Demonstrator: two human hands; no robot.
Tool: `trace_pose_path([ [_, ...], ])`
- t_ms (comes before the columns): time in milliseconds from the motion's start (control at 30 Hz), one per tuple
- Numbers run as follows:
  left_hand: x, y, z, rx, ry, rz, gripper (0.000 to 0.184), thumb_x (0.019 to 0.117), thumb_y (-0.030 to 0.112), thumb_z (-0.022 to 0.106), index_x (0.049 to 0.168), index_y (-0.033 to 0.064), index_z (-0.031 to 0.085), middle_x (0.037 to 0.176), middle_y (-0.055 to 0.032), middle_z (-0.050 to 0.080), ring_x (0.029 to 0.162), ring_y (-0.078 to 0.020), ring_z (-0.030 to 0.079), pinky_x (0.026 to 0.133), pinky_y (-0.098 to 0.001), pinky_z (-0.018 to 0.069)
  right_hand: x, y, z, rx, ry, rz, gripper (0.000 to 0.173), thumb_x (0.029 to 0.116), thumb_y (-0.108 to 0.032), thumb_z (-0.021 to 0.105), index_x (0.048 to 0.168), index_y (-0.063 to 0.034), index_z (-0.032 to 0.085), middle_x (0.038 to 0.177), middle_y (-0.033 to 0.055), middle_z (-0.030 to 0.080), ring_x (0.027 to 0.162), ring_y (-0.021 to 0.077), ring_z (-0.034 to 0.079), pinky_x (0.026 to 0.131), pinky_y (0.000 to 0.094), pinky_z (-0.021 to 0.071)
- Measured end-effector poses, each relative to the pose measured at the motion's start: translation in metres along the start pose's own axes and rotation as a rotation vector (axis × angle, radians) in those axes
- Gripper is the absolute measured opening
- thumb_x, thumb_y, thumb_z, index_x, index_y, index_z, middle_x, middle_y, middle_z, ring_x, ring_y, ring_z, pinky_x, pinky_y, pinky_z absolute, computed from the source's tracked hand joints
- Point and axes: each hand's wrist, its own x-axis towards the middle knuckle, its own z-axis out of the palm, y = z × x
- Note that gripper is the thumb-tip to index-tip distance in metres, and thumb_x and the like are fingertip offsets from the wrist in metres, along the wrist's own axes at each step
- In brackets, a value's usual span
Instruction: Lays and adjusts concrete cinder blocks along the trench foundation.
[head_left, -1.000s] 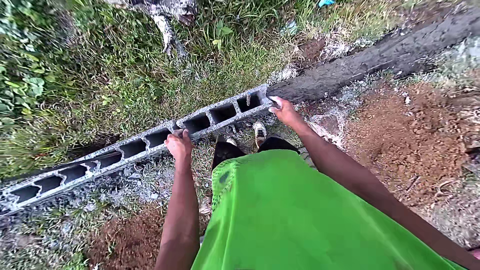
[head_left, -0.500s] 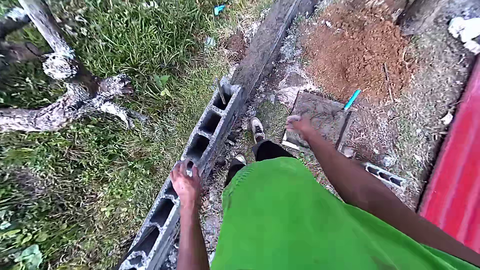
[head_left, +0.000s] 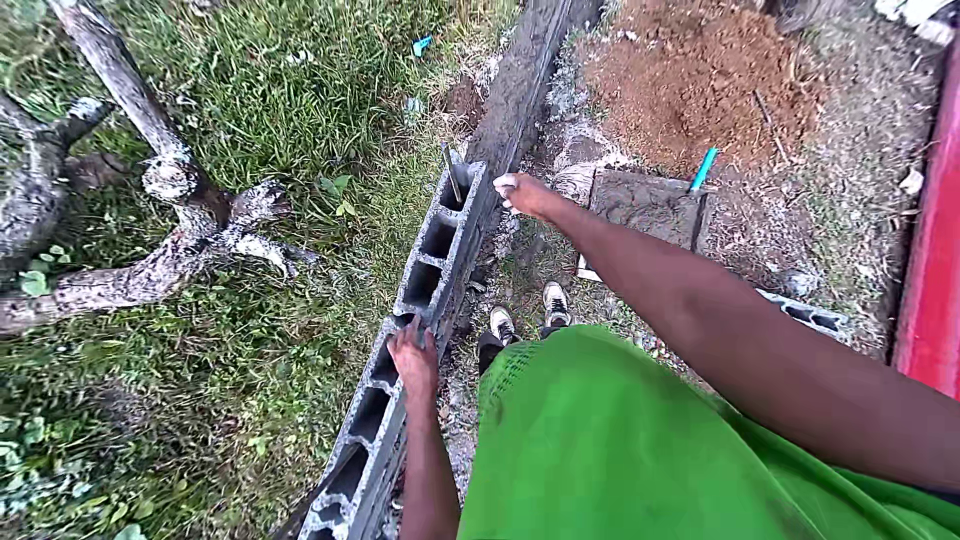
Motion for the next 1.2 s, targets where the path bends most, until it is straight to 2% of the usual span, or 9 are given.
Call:
trace_pose_path([
  [300,0.006,-0.004,0.013,-0.005,0.099,0.024,0.027,0.0994,0.018,0.064,0.121,0.0060,0.075,0.117,-0.0148,0.075,0.117,-0.0382,0.066,0.109,-0.0515,0.0453,0.039,0.004,0.015,0.043,0.057,0.131,0.051,0.1048,-0.008,0.045,0.156,-0.0115,0.043,0.153,0.0170,0.050,0.132,0.0355,0.058,0.101,0.0575,0.0520],
  [467,0.006,-0.007,0.010,0.003,0.128,0.024,0.027,0.0987,0.018,0.065,0.120,0.0047,0.075,0.115,-0.0161,0.075,0.117,-0.0402,0.065,0.108,-0.0525,0.0460,0.063,0.009,0.040,0.290,0.049,0.085,0.059,0.1008,0.000,0.044,0.157,-0.0183,0.043,0.158,0.0025,0.049,0.135,0.0313,0.057,0.099,0.0632,0.0533],
  [600,0.006,0.000,0.002,0.047,0.068,0.056,0.028,0.0998,0.018,0.064,0.121,0.0024,0.075,0.118,-0.0197,0.074,0.118,-0.0433,0.065,0.109,-0.0561,0.0450,0.042,0.045,0.016,0.194,0.097,0.021,0.051,0.1047,-0.007,0.047,0.155,-0.0108,0.045,0.154,0.0121,0.053,0.138,0.0305,0.054,0.109,0.0549,0.0481],
  [667,0.007,0.006,-0.011,0.095,-0.003,0.048,0.029,0.1005,0.017,0.063,0.124,0.0018,0.073,0.122,-0.0207,0.072,0.121,-0.0441,0.064,0.110,-0.0571,0.0436,0.011,0.085,-0.007,0.084,0.133,0.025,0.046,0.1071,-0.011,0.047,0.153,-0.0067,0.048,0.150,0.0183,0.055,0.139,0.0351,0.053,0.115,0.0562,0.0421],
  [767,0.005,0.024,-0.026,0.161,-0.049,0.100,0.027,0.0998,0.014,0.062,0.121,0.0015,0.073,0.124,-0.0219,0.070,0.121,-0.0438,0.062,0.108,-0.0571,0.0453,-0.051,0.203,-0.032,0.113,0.209,0.217,0.039,0.1093,-0.021,0.048,0.145,-0.0071,0.056,0.141,0.0231,0.060,0.130,0.0408,0.059,0.109,0.0615,0.0458],
  [867,-0.007,0.049,-0.028,0.180,-0.176,0.217,0.029,0.0991,0.013,0.061,0.124,0.0012,0.071,0.125,-0.0222,0.069,0.122,-0.0425,0.062,0.108,-0.0554,0.0468,-0.149,0.340,-0.026,0.407,0.372,0.532,0.037,0.1093,-0.021,0.049,0.141,-0.0032,0.057,0.135,0.0275,0.062,0.120,0.0425,0.065,0.102,0.0618,0.0514],
  [967,-0.018,0.074,-0.010,0.192,-0.501,0.207,0.032,0.1009,0.016,0.058,0.128,0.0033,0.070,0.128,-0.0196,0.068,0.124,-0.0357,0.063,0.110,-0.0512,0.0476,-0.269,0.434,0.010,0.752,0.577,0.833,0.043,0.1095,-0.021,0.044,0.146,-0.0004,0.049,0.140,0.0254,0.058,0.115,0.0346,0.067,0.097,0.0497,0.0555],
  [1100,-0.038,0.067,0.037,0.183,-0.868,-0.094,0.034,0.1027,0.021,0.059,0.132,0.0060,0.067,0.127,-0.0157,0.070,0.118,-0.0275,0.068,0.107,-0.0479,0.0516,-0.389,0.466,0.075,1.003,0.662,1.044,0.041,0.1103,-0.017,0.042,0.144,0.0038,0.048,0.136,0.0259,0.059,0.111,0.0311,0.067,0.094,0.0456,0.0551],
  [1200,-0.072,0.042,0.055,0.244,-0.932,-0.241,0.039,0.1100,0.024,0.047,0.134,-0.0035,0.061,0.130,-0.0268,0.065,0.122,-0.0385,0.062,0.106,-0.0542,0.0476,-0.427,0.475,0.125,1.137,0.625,1.144,0.039,0.1106,-0.018,0.044,0.143,0.0027,0.049,0.135,0.0245,0.060,0.106,0.0289,0.067,0.089,0.0441,0.0556],
])
